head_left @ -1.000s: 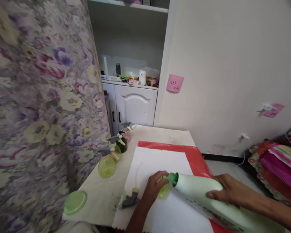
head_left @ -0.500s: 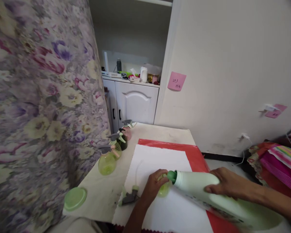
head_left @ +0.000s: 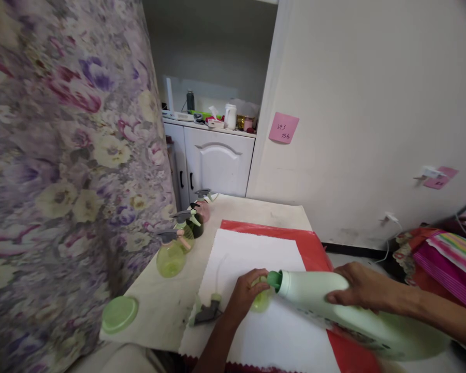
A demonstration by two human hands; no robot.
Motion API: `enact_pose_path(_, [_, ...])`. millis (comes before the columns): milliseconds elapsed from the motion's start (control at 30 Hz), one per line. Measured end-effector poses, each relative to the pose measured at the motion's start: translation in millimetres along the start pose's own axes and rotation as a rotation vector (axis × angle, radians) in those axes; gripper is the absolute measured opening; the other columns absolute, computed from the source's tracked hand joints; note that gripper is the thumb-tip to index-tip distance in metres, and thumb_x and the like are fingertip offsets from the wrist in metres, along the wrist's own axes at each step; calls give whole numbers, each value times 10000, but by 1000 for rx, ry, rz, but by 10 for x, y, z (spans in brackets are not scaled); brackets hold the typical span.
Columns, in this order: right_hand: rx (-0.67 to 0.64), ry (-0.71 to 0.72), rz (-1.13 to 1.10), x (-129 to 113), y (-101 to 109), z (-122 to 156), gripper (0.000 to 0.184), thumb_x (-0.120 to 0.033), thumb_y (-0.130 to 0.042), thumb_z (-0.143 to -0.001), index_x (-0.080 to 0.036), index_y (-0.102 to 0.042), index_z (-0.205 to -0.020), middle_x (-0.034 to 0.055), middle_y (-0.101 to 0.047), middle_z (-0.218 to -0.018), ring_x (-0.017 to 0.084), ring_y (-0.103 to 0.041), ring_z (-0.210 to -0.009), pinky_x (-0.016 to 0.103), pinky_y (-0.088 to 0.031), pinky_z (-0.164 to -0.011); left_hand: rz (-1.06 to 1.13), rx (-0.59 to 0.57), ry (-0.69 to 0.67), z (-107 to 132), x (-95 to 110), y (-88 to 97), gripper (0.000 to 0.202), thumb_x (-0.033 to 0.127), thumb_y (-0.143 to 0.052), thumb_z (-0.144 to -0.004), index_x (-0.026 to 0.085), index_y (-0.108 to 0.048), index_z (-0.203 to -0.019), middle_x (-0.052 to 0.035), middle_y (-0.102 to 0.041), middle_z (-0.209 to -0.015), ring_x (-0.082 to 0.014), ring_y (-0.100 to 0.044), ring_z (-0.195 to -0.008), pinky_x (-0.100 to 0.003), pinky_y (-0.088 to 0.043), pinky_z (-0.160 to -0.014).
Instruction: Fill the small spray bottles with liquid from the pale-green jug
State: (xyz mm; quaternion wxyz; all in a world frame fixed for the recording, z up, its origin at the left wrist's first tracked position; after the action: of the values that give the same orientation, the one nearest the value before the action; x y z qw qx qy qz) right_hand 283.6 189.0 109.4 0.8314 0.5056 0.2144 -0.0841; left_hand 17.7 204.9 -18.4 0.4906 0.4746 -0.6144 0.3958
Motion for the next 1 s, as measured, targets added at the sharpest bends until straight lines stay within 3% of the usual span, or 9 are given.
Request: enact_pose_path(1000, [22, -6, 45, -57, 63, 15, 436, -582, -672, -692, -157, -632, -782, 29, -645, -580, 137, -559, -416, 200, -332, -332, -25, 6, -7, -19, -3, -23, 254, 296, -668, -779, 209, -727, -1010, -43, -728, -1042, -251, -628, -1022, -323, -444, -923])
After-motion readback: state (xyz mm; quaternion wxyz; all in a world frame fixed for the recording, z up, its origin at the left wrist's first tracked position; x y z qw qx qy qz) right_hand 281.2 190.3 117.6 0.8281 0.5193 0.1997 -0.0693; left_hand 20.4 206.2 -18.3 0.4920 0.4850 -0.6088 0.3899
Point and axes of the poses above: each hand's wrist, its own z-axis away from the middle knuckle, its own y-axis out of the back of the hand, x = y × z, the point moved 5 cm from there along -z, towards the middle knuckle
